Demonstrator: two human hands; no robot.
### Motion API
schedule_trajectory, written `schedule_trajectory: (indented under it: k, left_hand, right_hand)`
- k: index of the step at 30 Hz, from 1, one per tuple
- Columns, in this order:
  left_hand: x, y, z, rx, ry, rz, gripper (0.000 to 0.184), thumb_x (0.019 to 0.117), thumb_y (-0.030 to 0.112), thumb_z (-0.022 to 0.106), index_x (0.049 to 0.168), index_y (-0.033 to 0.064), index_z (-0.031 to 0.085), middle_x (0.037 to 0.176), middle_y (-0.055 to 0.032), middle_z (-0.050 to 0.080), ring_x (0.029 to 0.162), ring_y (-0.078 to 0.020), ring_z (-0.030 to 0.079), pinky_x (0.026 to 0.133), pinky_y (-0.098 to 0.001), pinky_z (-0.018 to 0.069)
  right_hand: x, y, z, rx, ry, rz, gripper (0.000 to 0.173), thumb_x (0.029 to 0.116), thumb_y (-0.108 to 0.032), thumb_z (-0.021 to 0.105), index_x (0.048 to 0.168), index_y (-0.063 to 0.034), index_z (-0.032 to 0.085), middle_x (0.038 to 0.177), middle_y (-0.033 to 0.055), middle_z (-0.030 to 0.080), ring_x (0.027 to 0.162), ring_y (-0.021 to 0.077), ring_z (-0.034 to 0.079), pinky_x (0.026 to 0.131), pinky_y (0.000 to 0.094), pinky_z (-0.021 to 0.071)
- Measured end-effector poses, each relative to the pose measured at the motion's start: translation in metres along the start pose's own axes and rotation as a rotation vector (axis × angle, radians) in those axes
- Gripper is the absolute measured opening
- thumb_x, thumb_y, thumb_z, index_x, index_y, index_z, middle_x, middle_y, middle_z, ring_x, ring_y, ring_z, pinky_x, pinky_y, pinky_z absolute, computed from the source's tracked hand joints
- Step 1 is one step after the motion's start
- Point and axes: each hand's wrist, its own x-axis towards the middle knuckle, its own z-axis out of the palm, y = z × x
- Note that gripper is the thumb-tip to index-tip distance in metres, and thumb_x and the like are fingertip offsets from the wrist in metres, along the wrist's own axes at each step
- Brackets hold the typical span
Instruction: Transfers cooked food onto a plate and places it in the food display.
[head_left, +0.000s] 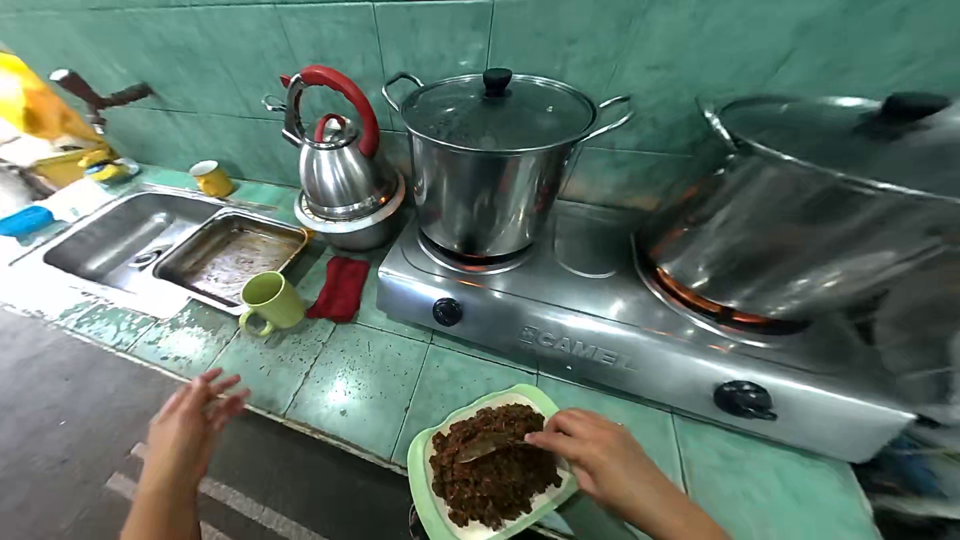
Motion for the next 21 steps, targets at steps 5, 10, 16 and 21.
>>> schedule_trajectory:
  k: [5, 10, 16, 21]
  left_hand:
    - [-0.144, -0.054, 0.055, 0.016, -0.142, -0.139, 0.039, 0.1119, 0.024, 0.033, 0.129, -0.0011, 0.057, 0.098, -0.0088, 0.073, 0.076, -0.0184, 0.072, 0.069, -0.0353, 0.0620]
    - [-0.236, -0.085, 0.120, -0.032, -0.242, -0.286, 0.039, 0.1117, 0.024, 0.035, 0.127, -0.0018, 0.060, 0.096, -0.0118, 0.072, 0.076, -0.0204, 0.072, 0.069, -0.0376, 0.0623]
    - [-0.273, -0.094, 0.159, 0.002, -0.230, -0.218, 0.033, 0.1106, 0.025, 0.040, 0.124, 0.0018, 0.060, 0.092, -0.0106, 0.072, 0.073, -0.0195, 0.072, 0.065, -0.0366, 0.0622]
    - [-0.287, -0.089, 0.175, -0.025, -0.200, -0.283, 0.033, 0.1121, 0.024, 0.038, 0.134, 0.0024, 0.049, 0.095, -0.0137, 0.072, 0.066, -0.0213, 0.072, 0.060, -0.0357, 0.0627]
  right_hand:
    - [-0.002, -0.002, 0.009, -0.052, 0.053, -0.046, 0.049, 0.0780, 0.005, 0.065, 0.115, -0.0241, 0.077, 0.110, 0.0087, 0.072, 0.094, 0.0315, 0.070, 0.076, 0.0504, 0.0593]
    - [-0.022, 0.014, -0.037, -0.006, 0.223, 0.132, 0.023, 0.0998, -0.017, 0.056, 0.106, -0.0102, 0.077, 0.099, 0.0119, 0.073, 0.089, 0.0291, 0.072, 0.074, 0.0460, 0.0616]
    - [-0.032, 0.059, -0.061, 0.271, -0.712, 0.518, 0.037, 0.1082, -0.025, 0.047, 0.118, 0.0042, 0.068, 0.103, 0.0243, 0.073, 0.096, 0.0421, 0.072, 0.089, 0.0629, 0.0538]
    - [-0.033, 0.056, -0.021, 0.883, -0.536, 0.663, 0.039, 0.1061, -0.010, 0.051, 0.141, 0.0060, 0.046, 0.102, 0.0170, 0.073, 0.076, 0.0240, 0.075, 0.072, 0.0413, 0.0646]
